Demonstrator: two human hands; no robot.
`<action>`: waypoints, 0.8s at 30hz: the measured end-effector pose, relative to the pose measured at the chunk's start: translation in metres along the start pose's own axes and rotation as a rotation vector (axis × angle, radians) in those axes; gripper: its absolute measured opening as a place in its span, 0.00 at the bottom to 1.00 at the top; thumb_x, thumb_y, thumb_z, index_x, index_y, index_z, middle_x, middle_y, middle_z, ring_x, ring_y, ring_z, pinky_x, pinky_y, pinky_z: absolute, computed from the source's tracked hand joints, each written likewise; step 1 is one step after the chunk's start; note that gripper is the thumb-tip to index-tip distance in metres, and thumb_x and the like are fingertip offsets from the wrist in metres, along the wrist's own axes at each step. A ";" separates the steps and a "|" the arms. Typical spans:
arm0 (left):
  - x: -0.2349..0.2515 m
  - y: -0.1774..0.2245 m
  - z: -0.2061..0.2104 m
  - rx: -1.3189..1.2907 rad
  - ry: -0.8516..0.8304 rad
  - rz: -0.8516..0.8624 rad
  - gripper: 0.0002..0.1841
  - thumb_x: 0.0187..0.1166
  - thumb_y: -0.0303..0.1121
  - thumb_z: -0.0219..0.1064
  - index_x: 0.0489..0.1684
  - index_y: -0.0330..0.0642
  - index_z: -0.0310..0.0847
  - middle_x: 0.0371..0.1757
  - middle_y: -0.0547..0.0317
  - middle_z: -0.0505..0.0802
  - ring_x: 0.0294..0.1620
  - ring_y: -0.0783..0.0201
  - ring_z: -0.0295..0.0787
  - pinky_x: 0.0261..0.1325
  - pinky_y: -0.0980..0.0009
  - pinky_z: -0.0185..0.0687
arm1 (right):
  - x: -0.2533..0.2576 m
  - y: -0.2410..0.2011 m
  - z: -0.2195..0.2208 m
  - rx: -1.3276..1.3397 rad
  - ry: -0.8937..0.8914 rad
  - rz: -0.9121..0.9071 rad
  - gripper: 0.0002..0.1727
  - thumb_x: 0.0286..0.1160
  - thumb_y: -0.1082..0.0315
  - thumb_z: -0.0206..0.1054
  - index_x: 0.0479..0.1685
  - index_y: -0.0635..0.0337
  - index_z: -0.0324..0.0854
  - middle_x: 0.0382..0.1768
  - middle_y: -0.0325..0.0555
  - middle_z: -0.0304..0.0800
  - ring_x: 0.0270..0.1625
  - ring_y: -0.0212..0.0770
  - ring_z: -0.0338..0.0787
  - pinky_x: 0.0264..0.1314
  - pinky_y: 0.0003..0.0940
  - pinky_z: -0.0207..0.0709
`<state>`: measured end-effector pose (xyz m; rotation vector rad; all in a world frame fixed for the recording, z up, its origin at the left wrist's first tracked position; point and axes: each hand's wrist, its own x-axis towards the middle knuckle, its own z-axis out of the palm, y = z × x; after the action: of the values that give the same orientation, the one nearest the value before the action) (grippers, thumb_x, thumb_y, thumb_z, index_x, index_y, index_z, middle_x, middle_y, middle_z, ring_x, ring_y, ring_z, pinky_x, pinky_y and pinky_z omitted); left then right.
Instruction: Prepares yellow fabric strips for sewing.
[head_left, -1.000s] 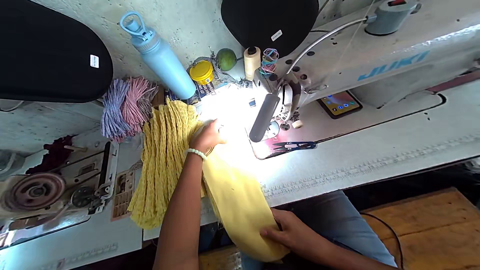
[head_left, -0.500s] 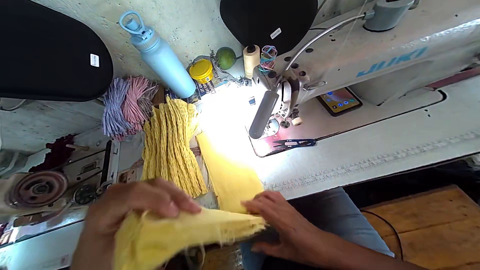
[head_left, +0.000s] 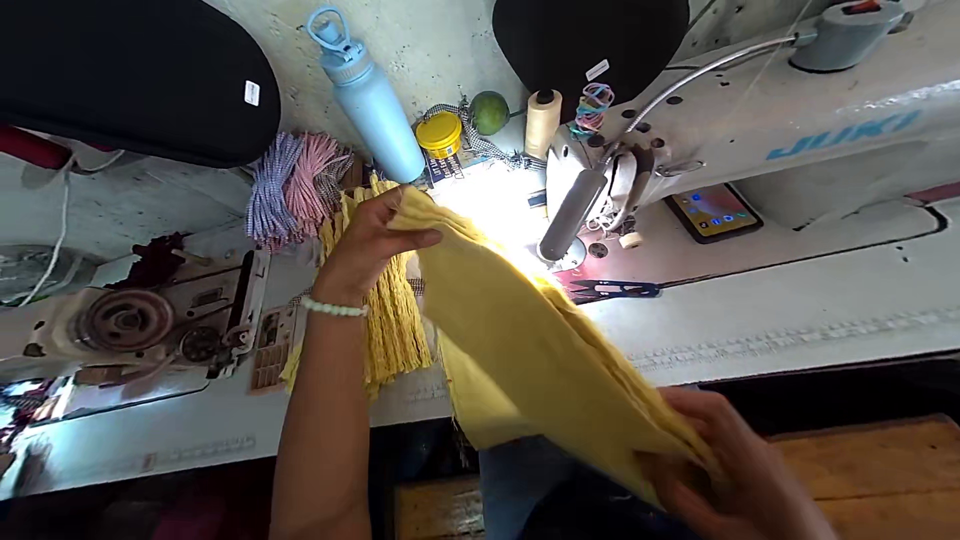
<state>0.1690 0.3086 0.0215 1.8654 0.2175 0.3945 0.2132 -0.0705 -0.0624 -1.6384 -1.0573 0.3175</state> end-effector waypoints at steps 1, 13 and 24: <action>0.004 -0.009 -0.003 0.028 -0.068 0.013 0.14 0.66 0.20 0.74 0.46 0.46 0.82 0.44 0.74 0.93 0.47 0.78 0.90 0.55 0.75 0.88 | 0.000 -0.009 -0.008 -0.100 0.012 -0.062 0.22 0.74 0.69 0.71 0.64 0.63 0.71 0.46 0.49 0.90 0.48 0.25 0.89 0.52 0.15 0.80; 0.004 -0.099 0.012 0.945 -0.202 -0.013 0.14 0.72 0.10 0.63 0.31 0.37 0.92 0.60 0.41 0.89 0.62 0.41 0.86 0.66 0.43 0.80 | 0.024 0.033 0.131 -0.362 -0.439 -0.598 0.10 0.68 0.76 0.69 0.47 0.66 0.89 0.38 0.52 0.87 0.37 0.46 0.91 0.32 0.32 0.86; -0.141 -0.077 0.081 0.704 0.617 -0.030 0.15 0.84 0.29 0.60 0.58 0.27 0.86 0.57 0.40 0.92 0.58 0.54 0.91 0.62 0.60 0.87 | 0.073 0.055 0.118 -0.348 -0.214 -0.265 0.08 0.76 0.68 0.67 0.42 0.62 0.90 0.40 0.54 0.89 0.41 0.50 0.92 0.37 0.40 0.89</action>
<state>0.0727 0.2140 -0.0974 2.3645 0.8926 0.9621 0.2005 0.0612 -0.1309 -1.7681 -1.5430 0.1384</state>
